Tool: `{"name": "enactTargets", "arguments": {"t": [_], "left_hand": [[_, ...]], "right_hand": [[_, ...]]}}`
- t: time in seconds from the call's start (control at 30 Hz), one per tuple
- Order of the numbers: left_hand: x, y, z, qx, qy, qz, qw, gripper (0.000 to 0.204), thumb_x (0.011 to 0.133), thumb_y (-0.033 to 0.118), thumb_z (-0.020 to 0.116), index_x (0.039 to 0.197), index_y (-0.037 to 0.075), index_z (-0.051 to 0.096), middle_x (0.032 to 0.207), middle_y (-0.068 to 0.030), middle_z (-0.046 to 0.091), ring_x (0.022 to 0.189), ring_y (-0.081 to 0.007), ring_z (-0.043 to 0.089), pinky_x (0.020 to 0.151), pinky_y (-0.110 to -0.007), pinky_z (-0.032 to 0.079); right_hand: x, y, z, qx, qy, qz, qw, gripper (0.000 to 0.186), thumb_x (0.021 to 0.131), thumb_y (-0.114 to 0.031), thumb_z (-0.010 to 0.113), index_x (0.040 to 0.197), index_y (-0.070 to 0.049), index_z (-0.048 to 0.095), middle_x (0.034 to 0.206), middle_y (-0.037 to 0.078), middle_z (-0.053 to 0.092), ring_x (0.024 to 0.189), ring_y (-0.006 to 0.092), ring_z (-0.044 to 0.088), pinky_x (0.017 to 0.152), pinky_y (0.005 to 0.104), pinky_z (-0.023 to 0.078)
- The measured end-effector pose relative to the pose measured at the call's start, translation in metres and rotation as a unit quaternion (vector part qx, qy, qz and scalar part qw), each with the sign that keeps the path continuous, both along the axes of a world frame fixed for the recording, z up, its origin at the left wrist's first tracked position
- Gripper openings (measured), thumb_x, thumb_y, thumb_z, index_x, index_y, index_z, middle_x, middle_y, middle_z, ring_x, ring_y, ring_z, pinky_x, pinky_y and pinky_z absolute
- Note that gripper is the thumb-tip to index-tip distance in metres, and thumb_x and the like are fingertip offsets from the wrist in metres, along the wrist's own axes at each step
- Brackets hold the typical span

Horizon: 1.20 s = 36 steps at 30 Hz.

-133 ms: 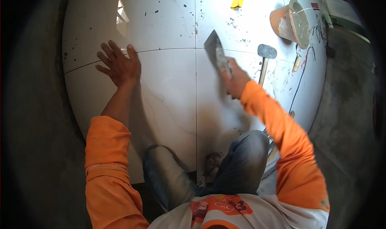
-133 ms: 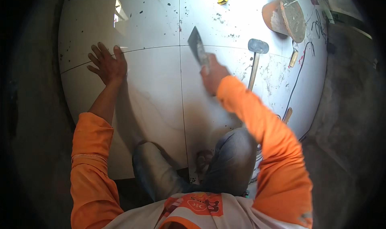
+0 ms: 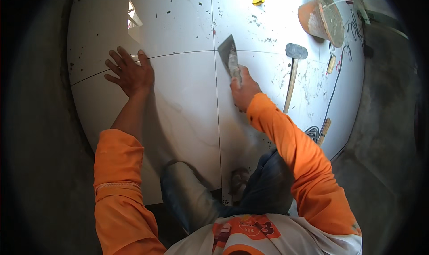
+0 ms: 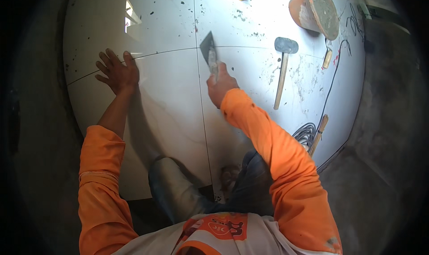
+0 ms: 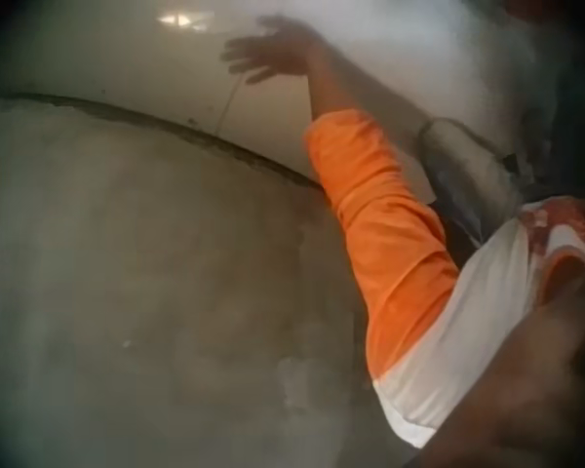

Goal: The person installs a large white floor tile by first applying a thin layer of mortar to the subfloor with a tool. They then position the tile and use a rubber mallet to repeatedly strike the surface and edges to level it and ensure adhesion.

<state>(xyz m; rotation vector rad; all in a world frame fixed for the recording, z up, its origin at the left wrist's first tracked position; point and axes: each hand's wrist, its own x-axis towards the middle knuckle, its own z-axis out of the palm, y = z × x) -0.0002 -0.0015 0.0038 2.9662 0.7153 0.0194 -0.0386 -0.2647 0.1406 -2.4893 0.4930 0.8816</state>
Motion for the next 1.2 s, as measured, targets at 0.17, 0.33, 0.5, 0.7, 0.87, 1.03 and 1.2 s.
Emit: {"name": "enactTargets", "arguments": {"t": [0.17, 0.33, 0.5, 0.7, 0.87, 1.03, 1.2], "left_hand": [[-0.003, 0.003, 0.003, -0.008, -0.001, -0.008, 1.000, 0.071, 0.096, 0.051, 0.028, 0.149, 0.005, 0.016, 0.156, -0.0174, 0.010, 0.144, -0.0407, 0.007, 0.113, -0.061, 0.003], [-0.002, -0.001, 0.001, -0.021, -0.021, -0.011, 0.999, 0.074, 0.095, 0.052, 0.029, 0.149, 0.003, 0.016, 0.156, -0.0189, 0.011, 0.143, -0.0421, 0.007, 0.112, -0.061, 0.003], [-0.003, 0.004, 0.001, -0.027, -0.016, -0.021, 0.999, 0.076, 0.094, 0.052, 0.029, 0.149, 0.002, 0.015, 0.156, -0.0205, 0.010, 0.143, -0.0428, 0.006, 0.112, -0.062, 0.002], [-0.010, -0.002, -0.011, -0.035, -0.019, -0.038, 0.999, 0.079, 0.092, 0.054, 0.029, 0.149, 0.001, 0.014, 0.156, -0.0217, 0.009, 0.143, -0.0451, 0.005, 0.112, -0.063, 0.002], [-0.008, 0.002, -0.011, -0.005, -0.026, -0.032, 0.999, 0.080, 0.091, 0.057, 0.031, 0.149, 0.003, 0.017, 0.156, -0.0203, 0.010, 0.142, -0.0460, 0.006, 0.111, -0.063, 0.004], [-0.014, 0.008, -0.007, -0.005, -0.031, -0.394, 0.919, 0.077, 0.091, 0.060, 0.033, 0.146, 0.007, 0.027, 0.155, -0.0175, 0.019, 0.143, -0.0404, 0.013, 0.111, -0.063, 0.009], [-0.108, -0.063, -0.007, -0.012, -0.045, -0.363, 0.931, 0.075, 0.091, 0.056, 0.038, 0.148, 0.009, 0.025, 0.155, -0.0207, 0.018, 0.142, -0.0447, 0.012, 0.110, -0.064, 0.006]], "right_hand": [[-0.014, 0.028, 0.003, -0.044, 0.043, -0.076, 0.995, 0.037, 0.092, -0.025, 0.047, 0.127, -0.011, 0.050, 0.091, 0.019, 0.065, 0.086, 0.0378, 0.064, 0.083, 0.0467, 0.047], [-0.019, 0.028, -0.048, -0.067, 0.070, -0.047, 0.994, 0.035, 0.090, -0.023, 0.050, 0.123, -0.011, 0.053, 0.095, 0.017, 0.065, 0.092, 0.0349, 0.062, 0.090, 0.0459, 0.044], [-0.102, 0.026, -0.046, -0.060, 0.066, -0.079, 0.993, 0.033, 0.088, -0.021, 0.053, 0.119, -0.010, 0.057, 0.100, 0.013, 0.064, 0.099, 0.0311, 0.061, 0.098, 0.0449, 0.039], [-0.145, 0.025, -0.035, -0.144, 0.235, 0.511, 0.814, 0.050, 0.089, -0.017, 0.051, 0.136, -0.008, 0.035, 0.097, 0.018, 0.063, 0.089, 0.0405, 0.062, 0.087, 0.0504, 0.045], [-0.262, 0.023, -0.020, -0.026, 0.252, -0.068, 0.965, 0.048, 0.092, -0.024, 0.049, 0.133, -0.006, 0.033, 0.089, 0.025, 0.062, 0.085, 0.0479, 0.061, 0.075, 0.0542, 0.048], [-0.284, 0.019, -0.010, -0.007, 0.235, -0.092, 0.968, 0.048, 0.094, -0.026, 0.045, 0.137, -0.011, 0.029, 0.091, 0.031, 0.062, 0.091, 0.0478, 0.061, 0.080, 0.0540, 0.047], [-0.350, 0.005, -0.031, 0.002, 0.216, -0.096, 0.972, 0.041, 0.092, -0.024, 0.048, 0.129, -0.011, 0.036, 0.093, 0.030, 0.063, 0.094, 0.0481, 0.061, 0.083, 0.0541, 0.047]]}}
